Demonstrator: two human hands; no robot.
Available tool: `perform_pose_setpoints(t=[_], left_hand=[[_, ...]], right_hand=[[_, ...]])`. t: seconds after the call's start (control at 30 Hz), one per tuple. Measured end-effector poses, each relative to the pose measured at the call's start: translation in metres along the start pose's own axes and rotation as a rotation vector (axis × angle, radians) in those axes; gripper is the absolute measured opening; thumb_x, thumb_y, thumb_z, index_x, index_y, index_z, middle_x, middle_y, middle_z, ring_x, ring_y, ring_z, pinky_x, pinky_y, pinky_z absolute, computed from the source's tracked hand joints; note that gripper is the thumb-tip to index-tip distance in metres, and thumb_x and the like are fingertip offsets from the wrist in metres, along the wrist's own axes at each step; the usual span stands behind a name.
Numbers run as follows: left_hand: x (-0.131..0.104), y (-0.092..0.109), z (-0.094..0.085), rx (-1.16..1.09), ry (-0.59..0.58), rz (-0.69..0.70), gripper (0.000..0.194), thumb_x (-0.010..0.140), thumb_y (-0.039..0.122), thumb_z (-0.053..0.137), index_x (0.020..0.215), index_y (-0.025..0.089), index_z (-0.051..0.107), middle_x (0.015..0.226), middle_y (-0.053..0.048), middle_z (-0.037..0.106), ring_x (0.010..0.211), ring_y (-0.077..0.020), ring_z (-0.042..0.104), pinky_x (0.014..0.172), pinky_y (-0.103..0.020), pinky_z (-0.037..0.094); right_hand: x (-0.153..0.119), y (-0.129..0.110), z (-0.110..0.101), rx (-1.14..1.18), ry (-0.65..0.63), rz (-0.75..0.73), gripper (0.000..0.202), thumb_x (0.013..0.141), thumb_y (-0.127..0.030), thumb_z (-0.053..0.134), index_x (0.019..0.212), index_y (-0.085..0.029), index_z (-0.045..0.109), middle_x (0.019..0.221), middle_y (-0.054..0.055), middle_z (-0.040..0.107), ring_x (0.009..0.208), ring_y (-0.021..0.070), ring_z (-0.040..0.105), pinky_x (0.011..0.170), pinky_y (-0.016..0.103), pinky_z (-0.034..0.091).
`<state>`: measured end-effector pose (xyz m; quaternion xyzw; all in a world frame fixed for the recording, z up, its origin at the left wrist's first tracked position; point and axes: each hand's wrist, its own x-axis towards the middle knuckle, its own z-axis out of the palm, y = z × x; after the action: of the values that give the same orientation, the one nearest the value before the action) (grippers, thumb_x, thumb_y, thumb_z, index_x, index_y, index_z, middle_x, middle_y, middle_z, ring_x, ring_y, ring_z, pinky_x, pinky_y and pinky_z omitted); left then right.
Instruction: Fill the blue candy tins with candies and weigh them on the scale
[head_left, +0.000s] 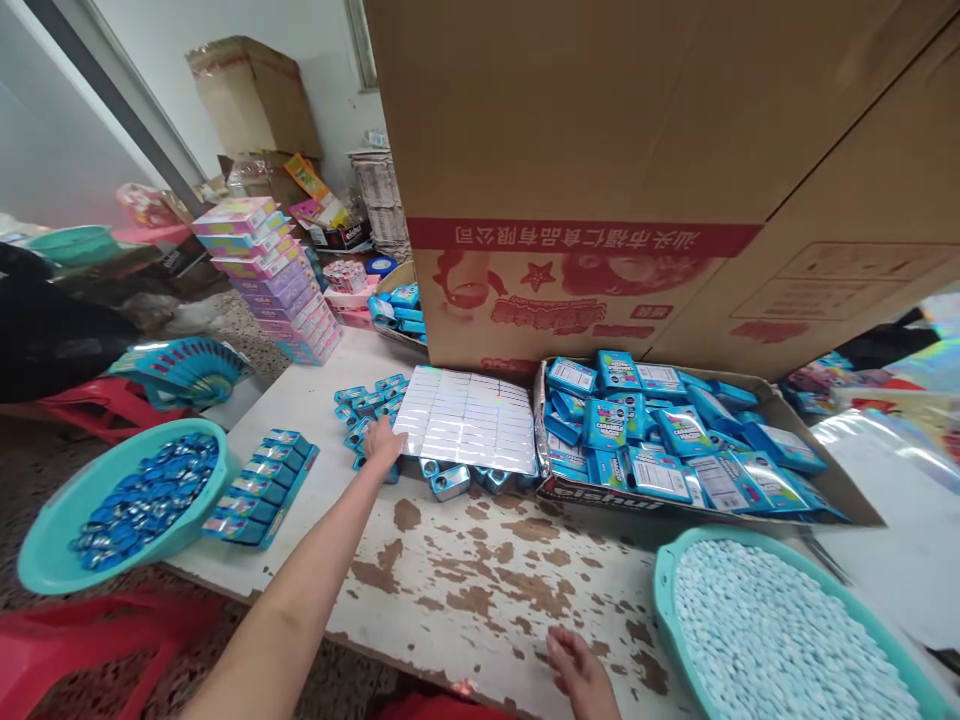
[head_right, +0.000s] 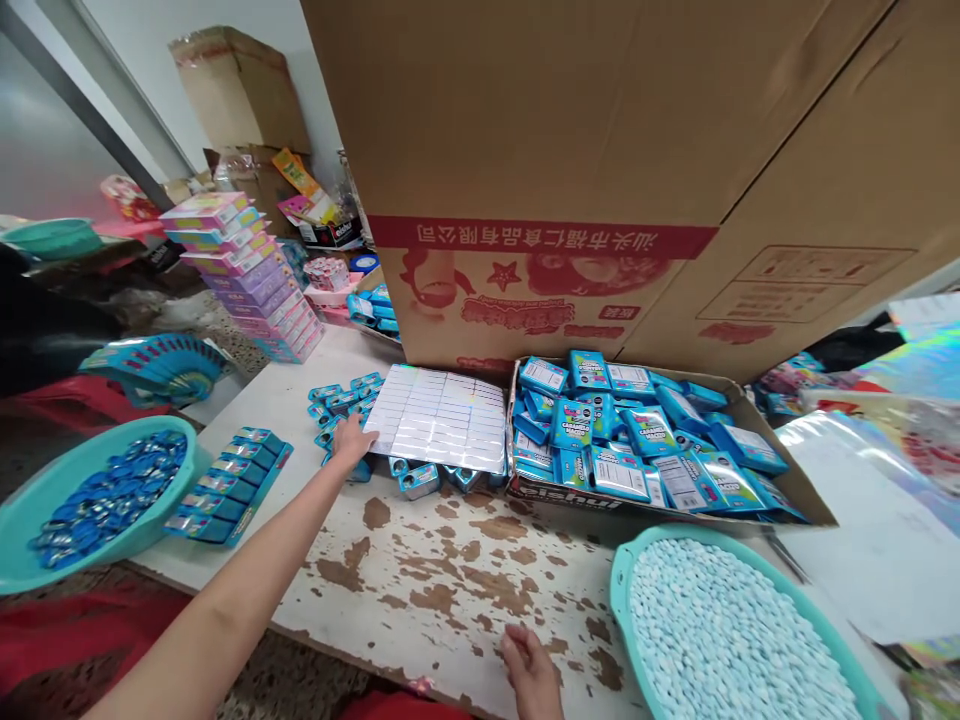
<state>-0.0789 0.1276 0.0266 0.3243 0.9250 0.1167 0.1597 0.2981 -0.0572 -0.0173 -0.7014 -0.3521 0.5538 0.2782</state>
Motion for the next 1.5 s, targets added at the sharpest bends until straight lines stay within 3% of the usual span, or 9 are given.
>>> perform_pose_setpoints(t=[0.23,0.37,0.6,0.77,0.9,1.03,1.13,1.27,1.5], left_hand=[[-0.027,-0.004,0.002,-0.032,0.04,0.048,0.052,0.079,0.044,0.052,0.125,0.021,0.044,0.128,-0.015,0.049,0.124,-0.0336,0.039,0.095,-0.046,0.037],[-0.027,-0.005,0.003,-0.106,0.033,0.007,0.051,0.073,0.036,0.06,0.12,0.021,0.048,0.127,-0.014,0.052,0.122,-0.0345,0.042,0.094,-0.046,0.038],[-0.022,-0.01,-0.005,-0.404,0.027,-0.063,0.013,0.076,0.023,0.053,0.087,0.021,0.059,0.1,-0.01,0.066,0.107,-0.0301,0.056,0.083,-0.04,0.046],[-0.065,-0.031,-0.017,-0.703,-0.05,-0.12,0.016,0.081,0.023,0.044,0.09,0.015,0.055,0.075,-0.006,0.065,0.062,-0.0174,0.066,0.056,-0.026,0.05],[-0.125,-0.076,-0.012,-0.985,-0.162,-0.182,0.019,0.072,0.029,0.059,0.083,0.015,0.054,0.059,-0.001,0.061,0.045,-0.0136,0.059,0.043,-0.022,0.044],[-0.176,-0.137,0.016,-1.09,-0.334,-0.352,0.031,0.056,0.032,0.074,0.074,0.018,0.054,0.054,0.003,0.059,0.043,-0.0144,0.058,0.038,-0.021,0.039],[-0.197,-0.169,0.031,-1.069,-0.429,-0.443,0.031,0.054,0.035,0.077,0.069,0.02,0.054,0.058,0.004,0.063,0.053,-0.0147,0.062,0.048,-0.023,0.045],[-0.193,-0.177,0.031,-1.218,-0.553,-0.501,0.035,0.059,0.042,0.076,0.082,0.023,0.058,0.077,0.0,0.071,0.068,-0.017,0.067,0.064,-0.027,0.05],[-0.149,-0.158,0.024,-1.191,-0.427,-0.448,0.048,0.053,0.032,0.081,0.091,0.017,0.056,0.061,0.0,0.066,0.052,-0.0143,0.062,0.051,-0.022,0.045]], right_hand=[[0.065,-0.087,0.051,0.309,-0.131,0.076,0.053,0.046,-0.055,0.075,0.081,-0.018,0.063,0.087,0.005,0.068,0.079,0.0221,0.065,0.065,0.028,0.05],[0.08,-0.11,0.069,0.329,-0.18,0.047,0.05,0.047,-0.051,0.077,0.083,-0.019,0.064,0.086,0.003,0.067,0.078,0.0185,0.065,0.065,0.025,0.049],[0.058,-0.081,0.062,0.286,-0.182,0.125,0.053,0.042,-0.052,0.08,0.078,-0.017,0.066,0.083,0.004,0.069,0.07,0.0177,0.064,0.059,0.024,0.048],[0.045,-0.07,0.064,0.4,-0.247,0.217,0.062,0.047,-0.059,0.079,0.092,-0.018,0.065,0.103,0.008,0.068,0.086,0.0216,0.066,0.067,0.027,0.051],[0.053,-0.083,0.084,0.631,-0.309,0.24,0.065,0.052,-0.062,0.076,0.099,-0.02,0.061,0.11,0.009,0.067,0.101,0.0265,0.063,0.076,0.034,0.053],[0.079,-0.087,0.101,0.737,-0.183,0.17,0.055,0.054,-0.051,0.078,0.096,-0.02,0.06,0.096,0.006,0.071,0.096,0.0252,0.064,0.074,0.035,0.055],[0.096,-0.076,0.103,0.709,-0.087,0.162,0.046,0.051,-0.036,0.08,0.089,-0.022,0.057,0.082,0.001,0.071,0.088,0.0213,0.066,0.071,0.032,0.055],[0.1,-0.054,0.096,0.633,-0.041,0.172,0.041,0.048,-0.03,0.08,0.079,-0.022,0.055,0.069,-0.002,0.068,0.071,0.0192,0.066,0.059,0.029,0.055],[0.079,-0.032,0.07,0.55,-0.055,0.186,0.036,0.043,-0.023,0.081,0.071,-0.019,0.059,0.063,-0.003,0.068,0.059,0.0165,0.065,0.054,0.027,0.055]])
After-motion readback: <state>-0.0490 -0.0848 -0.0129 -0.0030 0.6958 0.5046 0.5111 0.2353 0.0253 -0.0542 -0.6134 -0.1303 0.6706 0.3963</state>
